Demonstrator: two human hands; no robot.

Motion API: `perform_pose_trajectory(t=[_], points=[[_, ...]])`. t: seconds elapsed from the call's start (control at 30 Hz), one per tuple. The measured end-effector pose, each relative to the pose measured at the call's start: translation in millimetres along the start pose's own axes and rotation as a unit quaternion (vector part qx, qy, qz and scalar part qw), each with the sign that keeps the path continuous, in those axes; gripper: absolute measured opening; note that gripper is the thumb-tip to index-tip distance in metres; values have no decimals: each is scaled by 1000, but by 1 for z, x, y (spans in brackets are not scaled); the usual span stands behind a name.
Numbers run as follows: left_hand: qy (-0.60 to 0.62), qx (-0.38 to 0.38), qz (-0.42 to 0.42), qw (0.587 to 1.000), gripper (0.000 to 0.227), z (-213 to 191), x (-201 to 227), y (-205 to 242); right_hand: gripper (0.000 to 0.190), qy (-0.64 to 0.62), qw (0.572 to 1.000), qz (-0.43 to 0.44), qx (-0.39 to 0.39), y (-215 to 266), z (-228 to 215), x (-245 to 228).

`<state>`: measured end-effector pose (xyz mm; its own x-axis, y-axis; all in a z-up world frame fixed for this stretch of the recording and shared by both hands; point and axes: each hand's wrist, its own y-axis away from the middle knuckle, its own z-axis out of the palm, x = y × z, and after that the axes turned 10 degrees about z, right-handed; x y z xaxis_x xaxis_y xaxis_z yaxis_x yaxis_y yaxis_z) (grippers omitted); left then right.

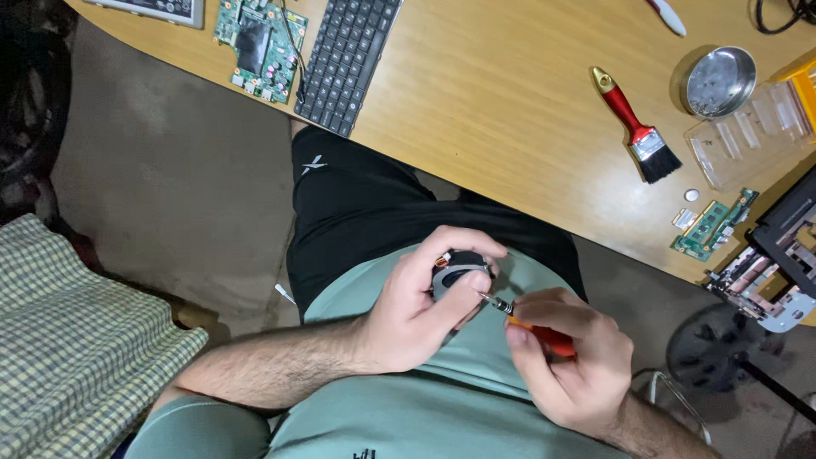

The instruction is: The person uses a screwdriver to unscrew and remove a small screw from a circular electronic component held in their left hand. They then place the screw on the table and continue to manipulate the component with the screwdriver.

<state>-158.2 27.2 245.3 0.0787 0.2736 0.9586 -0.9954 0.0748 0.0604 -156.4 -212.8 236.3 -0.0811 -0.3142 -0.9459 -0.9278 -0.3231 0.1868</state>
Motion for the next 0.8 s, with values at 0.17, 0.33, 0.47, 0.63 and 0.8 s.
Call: perform_pose_trajectory(t=[0.17, 0.33, 0.47, 0.63, 0.8], points=[[37, -39, 18, 998, 26, -2, -5, 2, 28, 60, 997, -13, 48, 7, -2, 7], [161, -32, -42, 986, 66, -6, -18, 13, 24, 85, 995, -41, 38, -3, -4, -2], [69, -65, 16, 995, 44, -10, -16, 7, 23, 90, 995, -37, 36, 5, -10, 6], [-36, -97, 105, 989, 36, -10, -13, -1, 20, 102, 994, -35, 34, 4, -13, 1], [173, -130, 9, 976, 55, -13, -18, -3, 18, 85, 995, -49, 37, 5, -15, 4]])
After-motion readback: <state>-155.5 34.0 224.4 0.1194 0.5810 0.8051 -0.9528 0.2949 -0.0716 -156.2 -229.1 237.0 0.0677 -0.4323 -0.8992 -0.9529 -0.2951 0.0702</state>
